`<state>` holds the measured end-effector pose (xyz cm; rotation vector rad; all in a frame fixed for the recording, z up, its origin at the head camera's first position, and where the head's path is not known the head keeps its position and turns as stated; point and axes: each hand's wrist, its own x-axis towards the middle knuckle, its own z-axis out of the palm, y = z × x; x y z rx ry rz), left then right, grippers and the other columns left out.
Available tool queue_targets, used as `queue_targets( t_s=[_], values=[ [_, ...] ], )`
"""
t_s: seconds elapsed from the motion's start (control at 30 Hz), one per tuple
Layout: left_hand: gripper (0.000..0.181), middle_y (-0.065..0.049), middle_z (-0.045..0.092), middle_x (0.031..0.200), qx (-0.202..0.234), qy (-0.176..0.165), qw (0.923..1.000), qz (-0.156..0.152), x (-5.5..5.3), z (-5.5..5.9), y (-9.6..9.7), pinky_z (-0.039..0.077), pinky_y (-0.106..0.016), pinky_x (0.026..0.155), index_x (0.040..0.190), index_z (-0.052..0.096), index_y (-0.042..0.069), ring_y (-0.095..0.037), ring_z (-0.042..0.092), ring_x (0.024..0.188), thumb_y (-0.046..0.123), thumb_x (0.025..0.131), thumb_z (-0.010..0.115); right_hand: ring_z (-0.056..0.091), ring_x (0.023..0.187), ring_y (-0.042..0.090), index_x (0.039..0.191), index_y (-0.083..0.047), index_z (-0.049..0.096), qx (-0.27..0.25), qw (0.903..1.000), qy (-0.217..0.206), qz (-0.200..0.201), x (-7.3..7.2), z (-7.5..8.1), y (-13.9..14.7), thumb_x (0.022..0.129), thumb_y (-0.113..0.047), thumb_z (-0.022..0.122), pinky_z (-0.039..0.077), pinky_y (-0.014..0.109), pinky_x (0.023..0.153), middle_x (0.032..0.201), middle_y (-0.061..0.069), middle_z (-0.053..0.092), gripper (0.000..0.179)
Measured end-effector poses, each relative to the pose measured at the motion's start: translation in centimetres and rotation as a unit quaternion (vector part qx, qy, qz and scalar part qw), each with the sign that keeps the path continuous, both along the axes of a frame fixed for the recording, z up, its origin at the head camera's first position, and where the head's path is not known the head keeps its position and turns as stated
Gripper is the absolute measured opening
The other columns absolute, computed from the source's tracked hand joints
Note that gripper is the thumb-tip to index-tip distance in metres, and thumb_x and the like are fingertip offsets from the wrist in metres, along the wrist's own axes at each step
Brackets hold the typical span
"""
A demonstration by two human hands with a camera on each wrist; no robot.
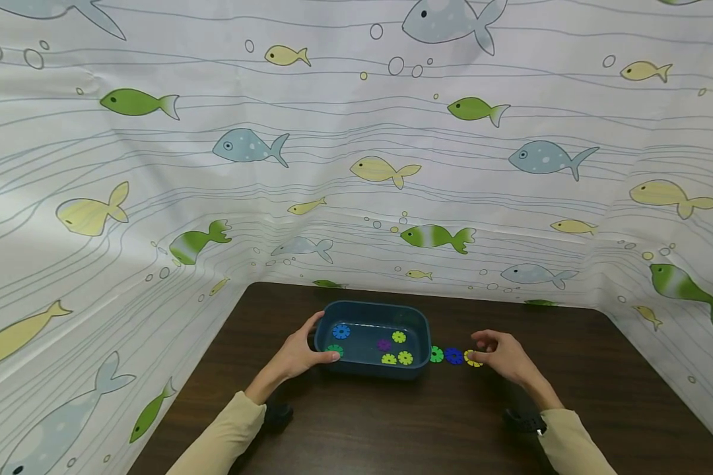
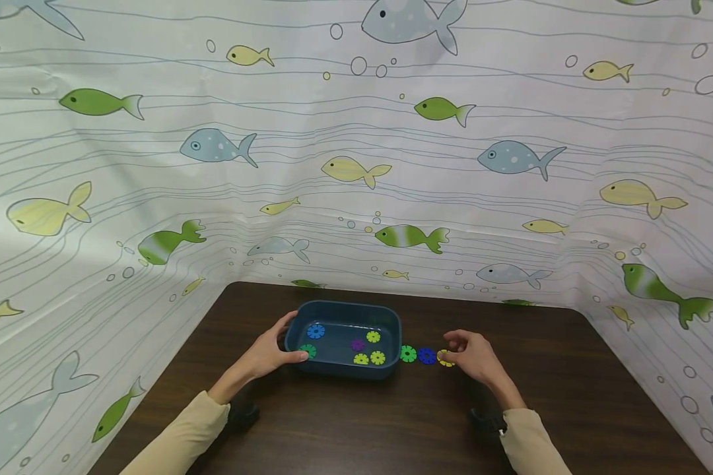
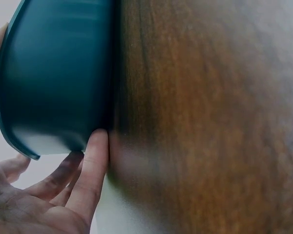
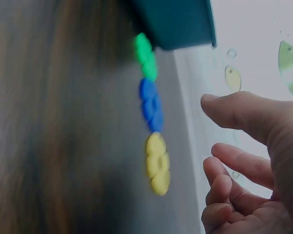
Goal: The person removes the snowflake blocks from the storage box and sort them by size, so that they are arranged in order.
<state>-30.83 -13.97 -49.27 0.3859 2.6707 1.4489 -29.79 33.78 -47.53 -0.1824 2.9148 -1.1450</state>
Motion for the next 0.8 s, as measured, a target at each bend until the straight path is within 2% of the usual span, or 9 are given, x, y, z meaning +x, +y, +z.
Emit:
queue_targets(
  t_s=[0.2, 0.37, 0.63, 0.8],
  values=[
    [0.114, -0.030, 0.049, 0.165, -0.005, 0.002, 1.0000, 0.000, 0.1, 0.1, 0.0, 0.049, -0.073, 0.113, 0.173, 0.030, 0.015, -0.051, 0.053, 0.146, 0.045, 0.084, 0.093, 0.058, 0.095, 0.021, 0.135, 0.000, 0.071, -0.005, 0.9997, 0.022, 0.010, 0.0, 1.1, -2.1, 0.097, -0.028, 0.084, 0.052, 0.029, 0.075, 0.119, 0.016, 0.073, 0.049],
    [0.114, -0.031, 0.049, 0.164, -0.002, 0.002, 1.0000, 0.000, 0.1, 0.1, 0.0, 0.049, -0.073, 0.112, 0.173, 0.030, 0.014, -0.052, 0.054, 0.145, 0.046, 0.083, 0.093, 0.060, 0.096, 0.021, 0.132, -0.001, 0.073, -0.007, 0.9988, 0.039, 0.028, -0.1, 2.1, -4.7, 0.095, -0.026, 0.086, 0.053, 0.032, 0.080, 0.118, 0.016, 0.074, 0.046],
    [0.115, -0.032, 0.051, 0.162, 0.002, 0.005, 1.0000, -0.004, 0.0, 0.0, -0.2, 0.051, -0.071, 0.111, 0.173, 0.030, 0.014, -0.050, 0.057, 0.142, 0.048, 0.083, 0.094, 0.063, 0.096, 0.018, 0.129, -0.001, 0.074, -0.027, 0.9949, 0.052, 0.082, -0.4, 3.1, -8.4, 0.095, -0.022, 0.085, 0.054, 0.028, 0.081, 0.116, 0.016, 0.076, 0.041],
    [0.115, -0.031, 0.052, 0.161, 0.000, 0.005, 1.0000, -0.008, 0.0, 0.1, -0.2, 0.052, -0.070, 0.110, 0.173, 0.029, 0.013, -0.049, 0.058, 0.141, 0.050, 0.084, 0.093, 0.059, 0.095, 0.018, 0.129, -0.002, 0.074, -0.025, 0.9926, 0.047, 0.109, -0.8, 3.4, -10.3, 0.095, -0.021, 0.085, 0.052, 0.026, 0.080, 0.117, 0.020, 0.076, 0.041]
  ],
)
